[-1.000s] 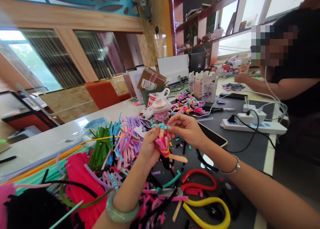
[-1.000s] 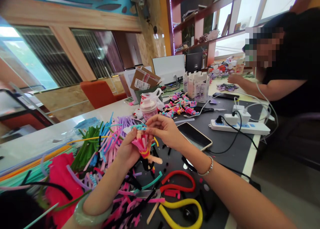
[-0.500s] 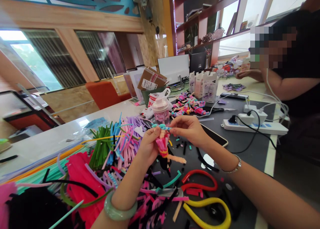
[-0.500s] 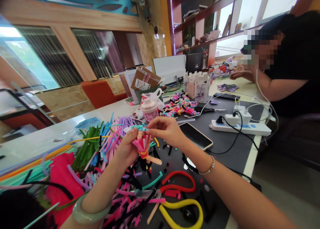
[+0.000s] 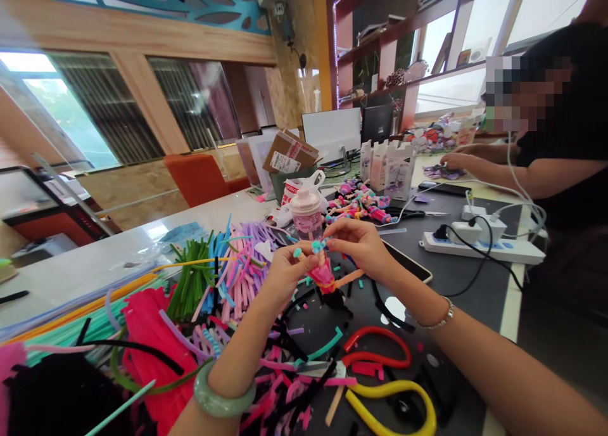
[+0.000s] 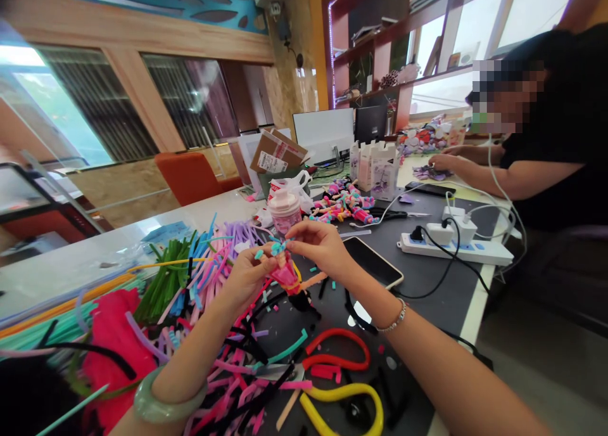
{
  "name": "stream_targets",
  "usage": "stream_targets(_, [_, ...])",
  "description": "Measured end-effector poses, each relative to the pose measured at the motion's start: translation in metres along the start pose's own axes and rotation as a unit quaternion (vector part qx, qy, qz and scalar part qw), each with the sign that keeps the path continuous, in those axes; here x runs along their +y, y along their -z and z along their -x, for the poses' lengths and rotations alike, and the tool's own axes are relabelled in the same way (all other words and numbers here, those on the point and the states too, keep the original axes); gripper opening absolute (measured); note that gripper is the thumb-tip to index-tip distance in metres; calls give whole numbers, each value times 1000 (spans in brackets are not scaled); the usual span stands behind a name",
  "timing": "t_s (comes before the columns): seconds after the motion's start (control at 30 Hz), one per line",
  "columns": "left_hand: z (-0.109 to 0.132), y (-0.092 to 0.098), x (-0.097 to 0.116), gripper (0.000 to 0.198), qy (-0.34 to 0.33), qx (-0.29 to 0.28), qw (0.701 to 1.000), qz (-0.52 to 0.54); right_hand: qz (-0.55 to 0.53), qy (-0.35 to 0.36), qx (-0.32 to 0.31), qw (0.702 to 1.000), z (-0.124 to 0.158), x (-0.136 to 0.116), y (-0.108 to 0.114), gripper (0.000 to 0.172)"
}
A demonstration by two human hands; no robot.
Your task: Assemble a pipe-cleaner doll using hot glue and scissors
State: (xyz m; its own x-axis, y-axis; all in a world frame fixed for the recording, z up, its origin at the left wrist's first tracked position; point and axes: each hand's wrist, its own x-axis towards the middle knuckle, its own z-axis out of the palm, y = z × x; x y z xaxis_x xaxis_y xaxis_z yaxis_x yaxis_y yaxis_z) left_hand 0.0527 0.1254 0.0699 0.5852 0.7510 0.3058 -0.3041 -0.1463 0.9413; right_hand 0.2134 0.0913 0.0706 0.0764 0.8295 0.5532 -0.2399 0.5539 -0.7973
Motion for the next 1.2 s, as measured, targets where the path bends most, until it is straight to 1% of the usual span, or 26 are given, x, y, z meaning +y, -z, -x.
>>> stream_targets(0.07, [0, -2, -3, 30, 9, 20, 1000, 22, 2, 0, -1, 1000, 0, 2, 1, 17])
stream_targets(0.2, [3, -8, -2, 25, 33, 53, 997, 55, 35, 15, -3, 999, 0, 3, 2, 19])
stream_targets(0.33, [4, -15, 1, 30, 41, 95, 993, 54, 91, 72, 13, 993, 2, 0, 0, 22])
stream_targets(0.43, [4, -18, 3, 29, 31, 126, 991, 17, 117, 105, 40, 987, 4, -2, -2, 19])
stream_targets(0.63, [4, -18, 5, 19, -34, 152, 982, -106, 86, 97, 33, 991, 7, 0, -3, 16])
stream_targets(0.7, [4, -18, 7, 12, -76, 161, 968, -177, 77, 94, 27, 992, 6, -1, -3, 16])
stream_targets(0.77, [5, -18, 9, 7, -117, 174, 947, -244, 70, 90, 19, 993, 6, -2, -3, 15])
stream_targets(0.87, [8, -19, 12, 4, -155, 181, 921, -308, 55, 92, 2, 994, 5, -4, -2, 15])
stream_targets(0.97, [11, -20, 16, 3, -168, 176, 900, -362, 31, 92, -13, 995, 5, -4, -1, 16])
stream_targets(1.2, [15, -24, 26, 3, -166, 161, 868, -440, -4, 66, -23, 998, 4, -5, 0, 21])
